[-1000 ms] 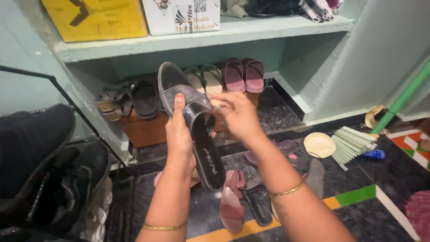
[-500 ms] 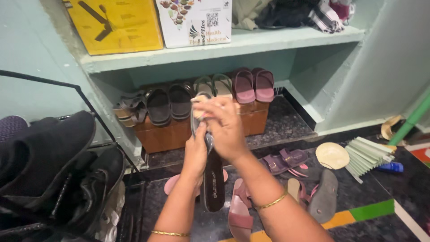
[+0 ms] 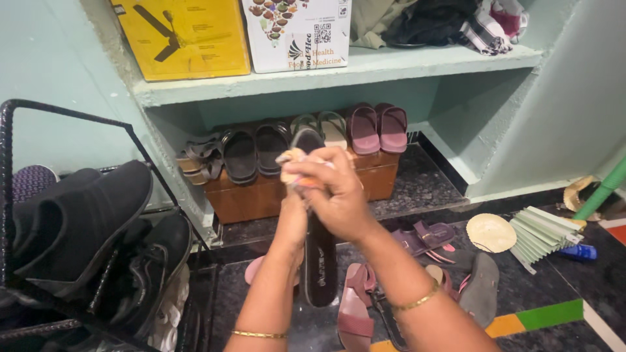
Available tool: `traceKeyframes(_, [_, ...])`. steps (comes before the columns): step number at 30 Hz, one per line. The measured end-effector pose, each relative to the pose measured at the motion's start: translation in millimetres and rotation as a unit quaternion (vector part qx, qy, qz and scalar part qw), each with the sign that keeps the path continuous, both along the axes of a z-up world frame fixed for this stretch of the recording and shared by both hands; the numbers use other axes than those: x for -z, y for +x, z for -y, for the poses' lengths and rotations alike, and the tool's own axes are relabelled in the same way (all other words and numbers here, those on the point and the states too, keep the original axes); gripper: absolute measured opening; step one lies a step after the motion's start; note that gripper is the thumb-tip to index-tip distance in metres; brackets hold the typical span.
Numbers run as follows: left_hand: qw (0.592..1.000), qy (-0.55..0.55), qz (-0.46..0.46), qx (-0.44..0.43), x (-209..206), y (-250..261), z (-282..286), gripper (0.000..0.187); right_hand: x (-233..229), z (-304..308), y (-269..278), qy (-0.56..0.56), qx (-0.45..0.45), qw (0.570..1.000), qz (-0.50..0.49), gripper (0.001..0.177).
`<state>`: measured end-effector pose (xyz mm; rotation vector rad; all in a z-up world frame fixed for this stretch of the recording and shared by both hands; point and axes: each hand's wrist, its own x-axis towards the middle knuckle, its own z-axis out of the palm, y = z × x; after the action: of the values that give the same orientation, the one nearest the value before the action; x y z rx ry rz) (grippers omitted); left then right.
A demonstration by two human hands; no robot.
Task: The person sits on the floor and wipes several pairs of slippers with a cloth, then places them on a wooden box and a metal shoe rack.
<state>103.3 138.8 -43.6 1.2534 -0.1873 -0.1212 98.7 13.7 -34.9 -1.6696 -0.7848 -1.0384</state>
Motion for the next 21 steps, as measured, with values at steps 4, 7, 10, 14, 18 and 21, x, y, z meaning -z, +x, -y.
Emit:
traceKeyframes(4, [0.994,0.067,-0.074,0.054,-5,-10,-5,0.083,-3,29,15,0.116,-0.027,0.986,-0.116,0.026])
traceKeyframes(7, [0.987,-0.03,-0.136,0.075,-22,-17,-10,0.082,-9,55,12,0.032,0.242,0.961,-0.133,0.03])
traceKeyframes(10, [0.976,0.008,-0.199,0.088,-33,-19,-11,0.087,-18,61,7,0.084,0.195,0.972,-0.1,0.03])
traceKeyframes(14, [0.977,0.033,-0.153,0.149,-26,-22,-2,0.086,-21,44,4,-0.006,0.115,0.991,-0.07,0.034])
traceKeyframes(18, [0.98,0.044,-0.151,0.126,-23,-19,-11,0.085,-22,46,-1,-0.028,0.039,0.987,-0.154,0.031])
traceKeyframes(21, [0.982,0.026,-0.154,0.106,-28,-14,-27,0.086,-24,62,-9,-0.06,0.04,0.922,-0.381,0.031])
